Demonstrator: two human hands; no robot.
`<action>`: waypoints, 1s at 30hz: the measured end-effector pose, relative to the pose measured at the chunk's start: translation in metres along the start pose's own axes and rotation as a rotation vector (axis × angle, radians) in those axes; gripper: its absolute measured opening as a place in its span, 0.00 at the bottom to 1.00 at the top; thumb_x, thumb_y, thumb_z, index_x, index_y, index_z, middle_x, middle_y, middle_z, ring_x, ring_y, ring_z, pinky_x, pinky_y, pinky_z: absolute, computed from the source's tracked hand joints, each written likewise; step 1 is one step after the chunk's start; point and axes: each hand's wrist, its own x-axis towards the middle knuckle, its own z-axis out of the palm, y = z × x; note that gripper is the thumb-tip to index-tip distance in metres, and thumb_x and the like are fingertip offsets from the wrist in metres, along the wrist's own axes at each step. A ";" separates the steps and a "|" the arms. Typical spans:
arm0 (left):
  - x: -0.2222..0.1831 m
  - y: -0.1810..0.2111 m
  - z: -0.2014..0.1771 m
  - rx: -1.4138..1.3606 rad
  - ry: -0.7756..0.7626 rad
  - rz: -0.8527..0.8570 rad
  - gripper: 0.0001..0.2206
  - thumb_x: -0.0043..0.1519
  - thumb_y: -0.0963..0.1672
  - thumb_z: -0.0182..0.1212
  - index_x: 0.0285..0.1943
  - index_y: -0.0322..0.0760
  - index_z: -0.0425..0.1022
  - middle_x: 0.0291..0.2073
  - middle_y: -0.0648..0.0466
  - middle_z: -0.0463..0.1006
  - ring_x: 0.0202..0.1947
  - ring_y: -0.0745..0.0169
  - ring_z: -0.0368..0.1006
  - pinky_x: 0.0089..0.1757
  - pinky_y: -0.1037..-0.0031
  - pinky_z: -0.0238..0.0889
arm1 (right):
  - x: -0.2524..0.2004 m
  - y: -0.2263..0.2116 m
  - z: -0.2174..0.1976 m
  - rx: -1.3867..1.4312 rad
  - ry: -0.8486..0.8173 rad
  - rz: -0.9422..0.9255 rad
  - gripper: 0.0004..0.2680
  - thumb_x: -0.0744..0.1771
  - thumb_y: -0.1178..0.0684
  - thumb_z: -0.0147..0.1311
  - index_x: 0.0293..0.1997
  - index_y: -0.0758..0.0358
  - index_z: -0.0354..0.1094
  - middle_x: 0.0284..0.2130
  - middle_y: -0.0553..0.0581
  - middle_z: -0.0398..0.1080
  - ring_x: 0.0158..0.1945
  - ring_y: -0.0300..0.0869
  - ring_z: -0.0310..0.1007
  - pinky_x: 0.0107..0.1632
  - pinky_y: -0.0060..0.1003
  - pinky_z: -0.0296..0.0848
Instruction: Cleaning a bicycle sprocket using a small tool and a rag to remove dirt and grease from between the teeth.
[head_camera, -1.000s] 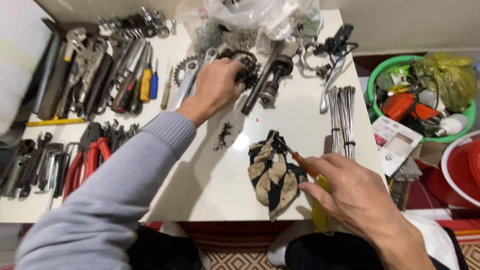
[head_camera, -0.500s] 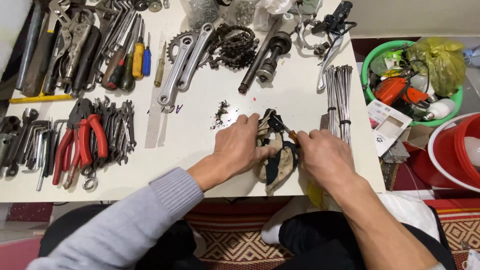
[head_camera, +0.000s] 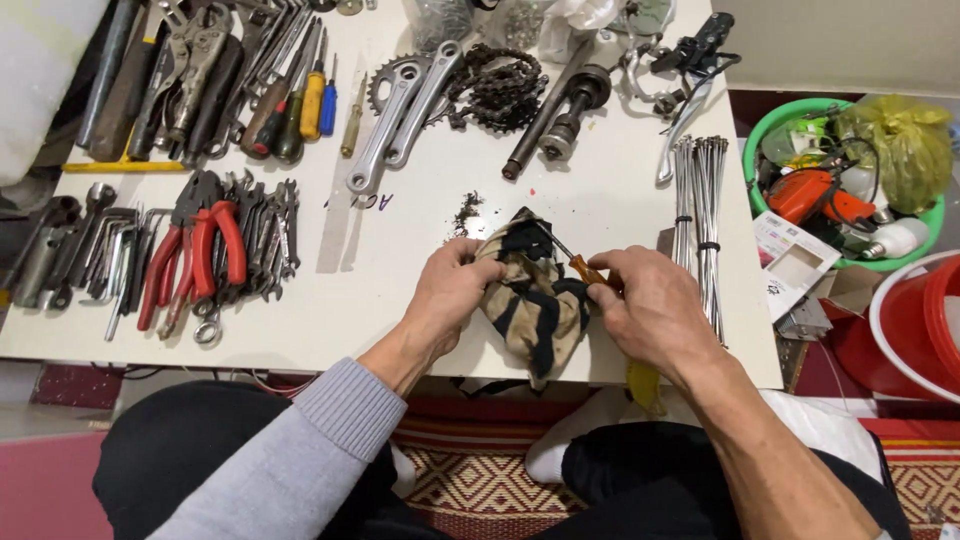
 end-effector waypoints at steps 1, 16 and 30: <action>-0.003 0.000 -0.002 -0.144 -0.028 -0.044 0.26 0.48 0.41 0.66 0.57 0.23 0.72 0.38 0.41 0.76 0.41 0.50 0.74 0.39 0.67 0.72 | -0.003 -0.004 -0.002 0.048 -0.016 -0.003 0.11 0.65 0.55 0.57 0.52 0.61 0.76 0.29 0.60 0.76 0.39 0.51 0.78 0.47 0.47 0.76; -0.015 -0.010 0.005 -0.343 0.066 -0.054 0.16 0.58 0.46 0.69 0.51 0.33 0.82 0.35 0.43 0.84 0.38 0.57 0.79 0.38 0.69 0.76 | -0.028 -0.038 -0.009 0.643 -0.182 0.215 0.14 0.60 0.59 0.61 0.49 0.74 0.75 0.27 0.65 0.73 0.32 0.48 0.74 0.38 0.42 0.72; -0.018 -0.011 0.008 -0.326 0.097 -0.146 0.18 0.60 0.49 0.62 0.52 0.32 0.81 0.37 0.38 0.81 0.39 0.49 0.77 0.38 0.61 0.74 | -0.023 -0.049 -0.020 0.226 -0.224 0.233 0.14 0.65 0.58 0.57 0.57 0.67 0.73 0.40 0.70 0.77 0.46 0.59 0.79 0.51 0.52 0.75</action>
